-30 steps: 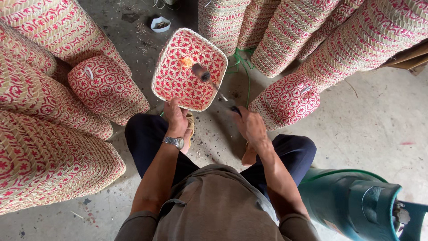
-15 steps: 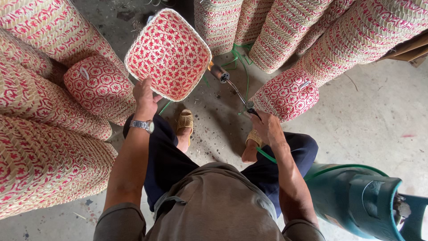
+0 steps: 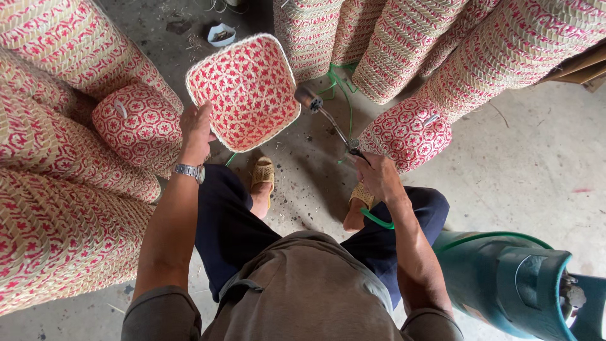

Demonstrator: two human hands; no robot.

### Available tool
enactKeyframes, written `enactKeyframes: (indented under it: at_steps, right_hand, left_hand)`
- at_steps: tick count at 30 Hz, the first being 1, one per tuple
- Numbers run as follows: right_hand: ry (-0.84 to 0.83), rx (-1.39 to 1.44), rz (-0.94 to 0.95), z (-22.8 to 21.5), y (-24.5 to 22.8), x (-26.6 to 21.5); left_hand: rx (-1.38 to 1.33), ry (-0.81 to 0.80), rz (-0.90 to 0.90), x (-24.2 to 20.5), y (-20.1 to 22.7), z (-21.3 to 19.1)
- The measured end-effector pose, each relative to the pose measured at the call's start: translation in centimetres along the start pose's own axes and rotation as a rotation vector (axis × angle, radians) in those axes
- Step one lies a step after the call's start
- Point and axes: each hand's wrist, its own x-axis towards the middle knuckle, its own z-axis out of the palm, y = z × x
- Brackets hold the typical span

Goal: The person uses a handheld blowtorch to apply flame to the surface of woven baskets. They rotate each basket to treat different sides and then place it back on the floor among other similar baskets.

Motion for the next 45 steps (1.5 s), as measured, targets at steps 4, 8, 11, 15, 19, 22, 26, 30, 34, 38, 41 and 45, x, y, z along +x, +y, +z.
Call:
enactKeyframes:
  at_steps: [4,8,11,15,19,22,26,30,34,38,41,45]
  right_hand:
    - [-0.039,0.271,0.184,-0.6,-1.4,-0.4]
    - [-0.011,0.243,0.17,-1.1,-2.4,0.2]
    - [-0.008,0.193,0.111,-0.9,-3.0,0.5]
    - [-0.028,0.135,-0.025,0.1,-3.4,0.8]
    - [-0.002,0.043,-0.011,1.4,-2.7,0.7]
    - [0.118,0.016,-0.058,3.4,-1.5,0.5]
    - [0.157,-0.007,-0.184,5.1,0.0,0.2]
    - [0.144,-0.092,0.0,5.1,-0.3,0.0]
    - [0.052,0.088,-0.151,4.0,-2.3,0.3]
    - [-0.123,0.176,-0.136,3.3,-3.4,0.3]
    - [-0.124,0.169,-0.056,3.3,-3.0,0.6]
    - [-0.236,0.195,-0.04,3.2,-2.2,0.3]
  left_hand:
    - [0.148,0.035,-0.061,1.5,-0.7,0.4]
    - [0.316,-0.066,-0.094,2.2,-1.4,0.7]
    - [0.261,-0.045,-0.135,1.1,-1.2,1.8]
    - [0.208,-0.112,-0.132,0.3,-1.9,3.3]
    - [0.28,-0.163,-0.095,0.3,-2.0,4.2]
    - [0.262,-0.104,-0.123,-0.5,-1.6,4.9]
    - [0.219,-0.108,-0.117,-1.3,-1.3,5.7]
    - [0.149,-0.113,-0.1,-0.5,-2.5,5.5]
    - [0.154,-0.271,-0.108,1.1,-4.7,5.8]
    - [0.119,-0.421,-0.032,-0.3,-4.3,5.6]
    - [0.116,-0.425,-0.044,-2.2,-1.8,5.3]
    - [0.086,-0.366,-0.027,-3.4,-0.5,5.1]
